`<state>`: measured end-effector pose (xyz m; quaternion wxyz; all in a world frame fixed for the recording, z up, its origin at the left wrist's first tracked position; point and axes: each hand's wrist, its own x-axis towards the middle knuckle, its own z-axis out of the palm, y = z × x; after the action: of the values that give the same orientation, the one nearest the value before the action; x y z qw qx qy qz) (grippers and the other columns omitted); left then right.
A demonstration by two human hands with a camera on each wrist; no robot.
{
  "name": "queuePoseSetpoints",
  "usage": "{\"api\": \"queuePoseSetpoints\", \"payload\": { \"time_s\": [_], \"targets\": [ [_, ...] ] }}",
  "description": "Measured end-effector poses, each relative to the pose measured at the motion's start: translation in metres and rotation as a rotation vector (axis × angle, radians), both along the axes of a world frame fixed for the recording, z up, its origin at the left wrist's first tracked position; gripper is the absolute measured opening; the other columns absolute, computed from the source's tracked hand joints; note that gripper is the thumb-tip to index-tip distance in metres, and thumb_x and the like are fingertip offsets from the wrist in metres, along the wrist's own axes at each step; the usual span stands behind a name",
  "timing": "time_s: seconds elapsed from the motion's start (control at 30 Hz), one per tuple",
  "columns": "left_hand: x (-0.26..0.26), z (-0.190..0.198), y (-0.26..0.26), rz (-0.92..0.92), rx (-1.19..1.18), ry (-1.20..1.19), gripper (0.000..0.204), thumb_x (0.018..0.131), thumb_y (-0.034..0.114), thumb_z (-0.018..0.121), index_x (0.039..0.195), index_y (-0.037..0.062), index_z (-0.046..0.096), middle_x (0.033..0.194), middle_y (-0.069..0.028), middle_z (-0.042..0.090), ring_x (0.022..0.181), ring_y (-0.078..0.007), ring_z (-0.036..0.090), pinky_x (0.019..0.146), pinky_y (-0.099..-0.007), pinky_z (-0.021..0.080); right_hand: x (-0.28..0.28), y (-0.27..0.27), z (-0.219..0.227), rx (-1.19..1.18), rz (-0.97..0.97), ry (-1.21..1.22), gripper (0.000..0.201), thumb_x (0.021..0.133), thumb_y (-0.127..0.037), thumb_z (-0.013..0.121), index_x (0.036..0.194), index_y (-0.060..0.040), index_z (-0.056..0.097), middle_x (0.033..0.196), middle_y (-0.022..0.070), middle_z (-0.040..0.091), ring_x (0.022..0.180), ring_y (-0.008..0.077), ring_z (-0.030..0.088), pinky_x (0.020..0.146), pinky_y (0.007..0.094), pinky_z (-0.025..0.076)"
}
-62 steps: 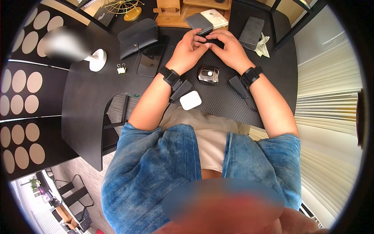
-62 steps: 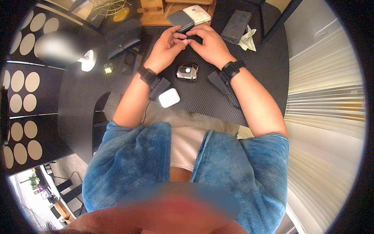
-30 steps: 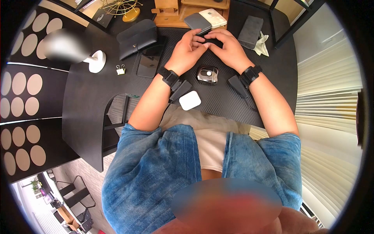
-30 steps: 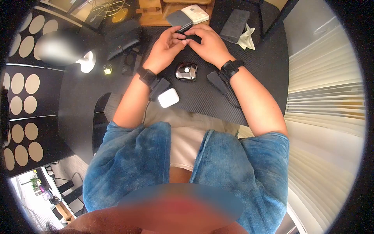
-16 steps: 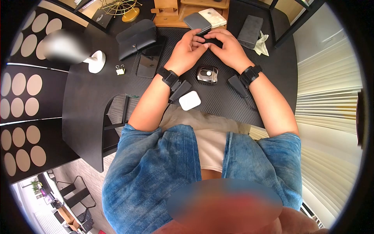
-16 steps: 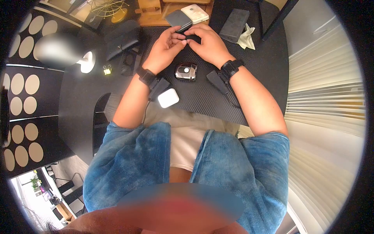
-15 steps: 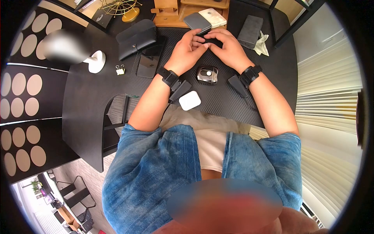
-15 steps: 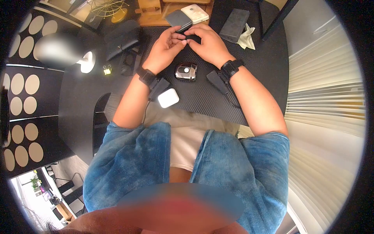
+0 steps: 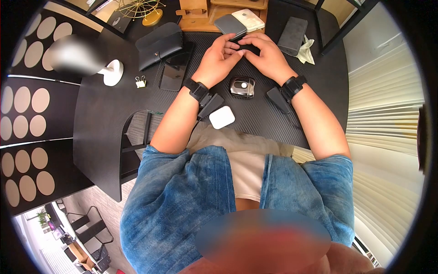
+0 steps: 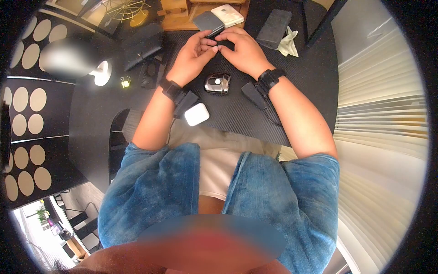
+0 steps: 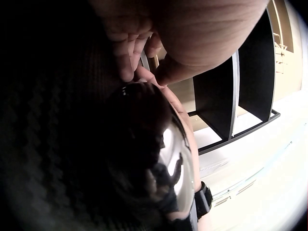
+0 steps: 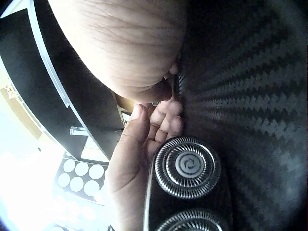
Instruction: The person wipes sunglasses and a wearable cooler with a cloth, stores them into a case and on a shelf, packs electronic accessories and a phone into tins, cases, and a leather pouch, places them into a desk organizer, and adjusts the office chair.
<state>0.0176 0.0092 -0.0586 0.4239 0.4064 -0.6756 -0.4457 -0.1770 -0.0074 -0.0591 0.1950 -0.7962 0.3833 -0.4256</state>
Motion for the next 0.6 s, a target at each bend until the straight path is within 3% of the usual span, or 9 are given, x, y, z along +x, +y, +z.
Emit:
{"api": "queuePoseSetpoints", "payload": {
  "time_s": [0.47,0.53,0.6],
  "targets": [
    [0.0,0.0,-0.001,0.009,-0.005,-0.025,0.053,0.094,0.003,0.062,0.139,-0.006,0.037,0.112,-0.0113,0.059,0.104,-0.0157,0.061,0.092,-0.0256,0.05,0.0,0.0,-0.001,-0.005,0.0,-0.004,0.029,0.082,-0.016,0.066,0.109,-0.0047,0.068,0.113,0.0111,0.064,0.111,0.0288,0.059,0.096,0.0373,0.047],
    [-0.001,-0.005,-0.003,0.029,-0.058,0.052,0.059,0.09,0.011,0.07,0.137,-0.0077,0.041,0.106,-0.0116,0.063,0.092,-0.0141,0.063,0.082,-0.0261,0.053,0.0,0.0,-0.001,-0.01,-0.002,-0.005,0.029,0.083,-0.016,0.065,0.11,-0.0045,0.068,0.114,0.0112,0.064,0.112,0.0289,0.058,0.096,0.0373,0.047],
    [0.0,-0.006,-0.004,0.028,-0.057,0.036,0.059,0.09,0.011,0.07,0.137,-0.0077,0.041,0.106,-0.0117,0.063,0.092,-0.0141,0.063,0.082,-0.0261,0.053,-0.001,-0.001,-0.002,-0.017,-0.004,0.0,0.029,0.083,-0.016,0.065,0.11,-0.0045,0.068,0.114,0.0111,0.064,0.112,0.0289,0.058,0.096,0.0372,0.047]
  ]
}}
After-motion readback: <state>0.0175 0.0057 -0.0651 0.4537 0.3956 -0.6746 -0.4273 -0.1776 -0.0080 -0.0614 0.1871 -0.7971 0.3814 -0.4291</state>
